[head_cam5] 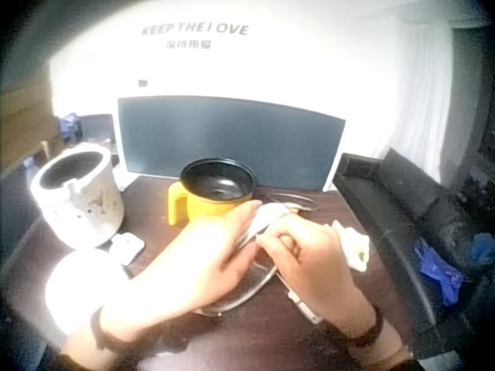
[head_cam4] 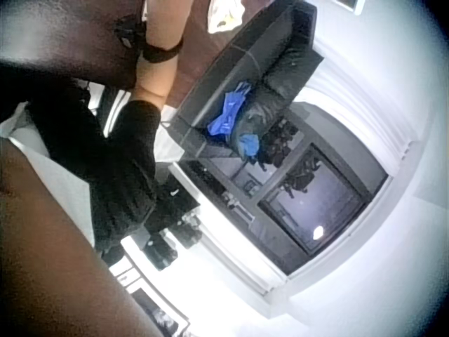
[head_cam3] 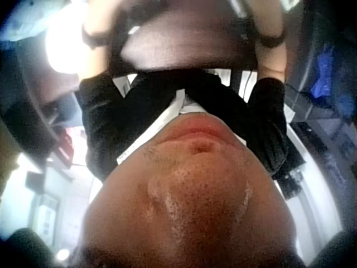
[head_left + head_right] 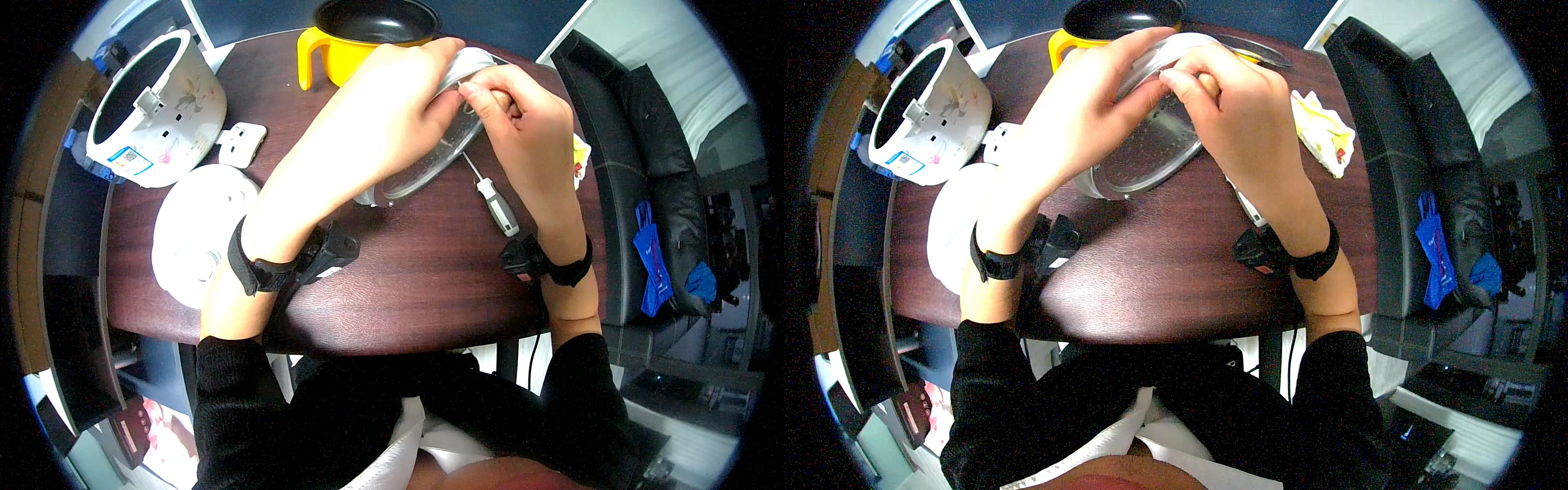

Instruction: The person uses a screwdriver to remove screws from a perforated metal lid, then wipes the surface with a cloth. The person continues to remove additional screws and wipe the lid repeatedly.

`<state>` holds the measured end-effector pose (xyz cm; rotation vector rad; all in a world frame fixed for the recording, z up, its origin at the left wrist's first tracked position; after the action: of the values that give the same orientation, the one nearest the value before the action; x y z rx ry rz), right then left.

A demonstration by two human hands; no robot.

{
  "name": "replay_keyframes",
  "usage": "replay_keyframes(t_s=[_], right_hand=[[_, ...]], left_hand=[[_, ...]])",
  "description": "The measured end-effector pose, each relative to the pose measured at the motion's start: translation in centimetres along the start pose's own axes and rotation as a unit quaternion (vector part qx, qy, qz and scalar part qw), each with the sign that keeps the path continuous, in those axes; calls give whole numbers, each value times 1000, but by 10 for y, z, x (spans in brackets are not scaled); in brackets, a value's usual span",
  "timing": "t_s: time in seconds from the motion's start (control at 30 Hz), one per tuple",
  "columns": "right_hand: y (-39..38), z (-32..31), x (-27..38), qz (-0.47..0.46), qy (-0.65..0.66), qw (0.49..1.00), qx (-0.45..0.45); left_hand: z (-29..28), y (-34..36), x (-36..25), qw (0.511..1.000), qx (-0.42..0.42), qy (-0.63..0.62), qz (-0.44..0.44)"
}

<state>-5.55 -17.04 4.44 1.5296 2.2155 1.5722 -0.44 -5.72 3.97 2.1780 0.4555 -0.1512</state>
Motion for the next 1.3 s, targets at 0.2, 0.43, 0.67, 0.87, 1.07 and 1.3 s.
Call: replay_keyframes(t_s=[0.2, 0.43, 0.67, 0.87, 1.07, 1.3], right_hand=[[-5, 1, 0, 34, -16, 999, -18], [-11, 1, 4, 57, -33, 996, -53], [-11, 0, 1, 53, -37, 996, -57], [-12, 2, -5, 96, -5, 994, -44], [-12, 2, -3, 79, -4, 996, -39], [-11, 1, 8, 37, -54, 997, -43]], left_hand=[[3, 0, 0, 999, 16, -5, -29], [2, 0, -3, 999, 22, -9, -39], [2, 1, -2, 999, 22, 1, -49], [4, 1, -2, 998, 25, -8, -53], [4, 0, -1, 998, 25, -7, -56], [4, 0, -2, 998, 29, 2, -59]])
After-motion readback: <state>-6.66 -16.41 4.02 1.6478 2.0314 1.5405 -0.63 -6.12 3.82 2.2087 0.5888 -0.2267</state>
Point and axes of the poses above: each hand's wrist, its own y-axis towards the middle knuckle, its own z-axis out of the palm, x = y × z, the point moved 8 cm from there along y, towards the middle knuckle, and after that the axes turned 9 degrees about y, right-handed, at the moved point
